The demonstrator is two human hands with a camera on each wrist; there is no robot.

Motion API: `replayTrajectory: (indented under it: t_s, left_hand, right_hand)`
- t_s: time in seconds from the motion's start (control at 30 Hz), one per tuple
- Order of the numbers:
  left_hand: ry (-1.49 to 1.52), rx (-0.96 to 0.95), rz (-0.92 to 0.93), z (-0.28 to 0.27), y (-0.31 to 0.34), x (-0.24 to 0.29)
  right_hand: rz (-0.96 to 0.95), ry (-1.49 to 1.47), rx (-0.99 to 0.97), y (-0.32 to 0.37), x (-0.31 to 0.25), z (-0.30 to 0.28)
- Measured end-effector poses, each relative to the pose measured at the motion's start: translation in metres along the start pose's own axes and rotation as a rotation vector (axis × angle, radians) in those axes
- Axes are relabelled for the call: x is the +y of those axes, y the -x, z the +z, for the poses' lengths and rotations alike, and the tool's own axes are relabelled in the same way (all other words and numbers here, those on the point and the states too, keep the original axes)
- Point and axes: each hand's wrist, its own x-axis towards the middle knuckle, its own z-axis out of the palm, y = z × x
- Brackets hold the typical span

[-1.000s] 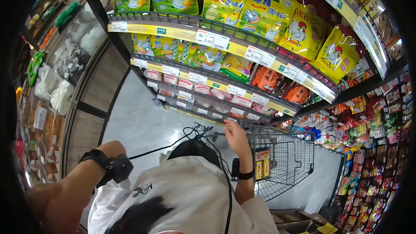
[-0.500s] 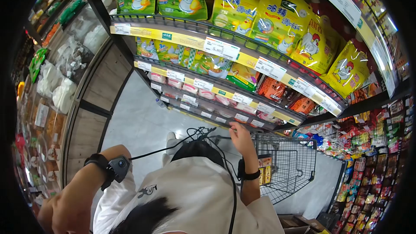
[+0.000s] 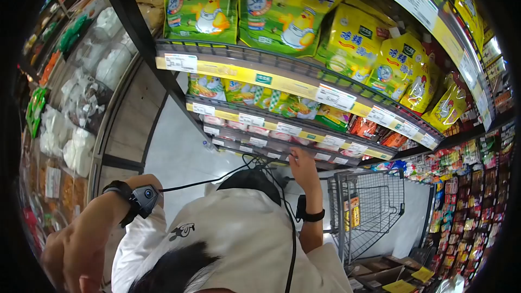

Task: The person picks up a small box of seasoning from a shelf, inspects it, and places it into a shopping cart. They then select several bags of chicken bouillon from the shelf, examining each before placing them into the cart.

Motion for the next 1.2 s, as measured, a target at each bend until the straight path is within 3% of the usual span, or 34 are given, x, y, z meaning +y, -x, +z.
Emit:
replayTrajectory:
  t_s: [0.1, 0.17, 0.2, 0.27, 0.33, 0.43, 0.5, 0.53, 0.63, 0.67, 0.77, 0.83, 0.93, 1.07, 1.2]
  left_hand:
    - [0.118, -0.249, -0.083, -0.046, 0.015, 0.013]
    - [0.301, -0.361, -0.44, -0.07, 0.031, 0.027]
    - [0.318, -0.391, -0.381, -0.087, 0.034, 0.009]
    - [0.243, -0.389, -0.357, -0.114, 0.048, -0.025]
    - [0.041, -0.266, -0.565, -0.131, 0.063, -0.038]
    - [-0.347, -0.098, -1.044, -0.154, 0.067, -0.058]
    - [-0.342, 0.142, -1.054, -0.163, 0.09, -0.086]
    - [-0.339, 0.123, -1.079, -0.171, 0.092, -0.093]
    - [-0.469, 0.248, -0.923, -0.182, 0.096, -0.12]
    - [-0.577, 0.213, -0.884, -0.186, 0.091, -0.126]
    - [-0.53, 0.219, -0.885, -0.198, 0.082, -0.154]
    - [-0.578, 0.22, -0.747, -0.201, 0.073, -0.181]
    - [-0.793, 0.183, -0.669, -0.205, 0.074, -0.223]
    - [-0.661, 0.156, -0.787, -0.206, 0.069, -0.229]
    - [-0.61, 0.111, -0.722, -0.208, 0.082, -0.228]
  right_hand:
    - [0.03, 0.034, 0.037, -0.011, -0.038, 0.018]
    - [0.035, 0.026, 0.061, -0.014, -0.06, 0.029]
    - [0.03, 0.002, 0.072, -0.014, -0.07, 0.034]
    - [0.034, -0.086, 0.096, -0.013, -0.096, 0.039]
    - [0.029, -0.118, 0.12, -0.014, -0.113, 0.04]
    - [-0.053, -0.107, 0.2, -0.021, -0.142, 0.032]
    - [-0.124, -0.078, 0.265, -0.027, -0.168, 0.018]
    - [-0.098, -0.035, 0.291, -0.029, -0.185, 0.008]
    - [-0.152, -0.094, 0.492, -0.047, -0.203, -0.013]
    - [-0.187, -0.108, 0.546, -0.056, -0.204, -0.02]
    - [-0.222, -0.156, 0.682, -0.093, -0.206, -0.049]
    - [-0.231, -0.126, 0.83, -0.122, -0.208, -0.066]
    - [-0.15, 0.185, 0.944, -0.151, -0.215, -0.082]
    - [-0.142, 0.088, 0.844, -0.17, -0.237, -0.081]
    - [-0.25, -0.275, 0.738, -0.194, -0.21, -0.078]
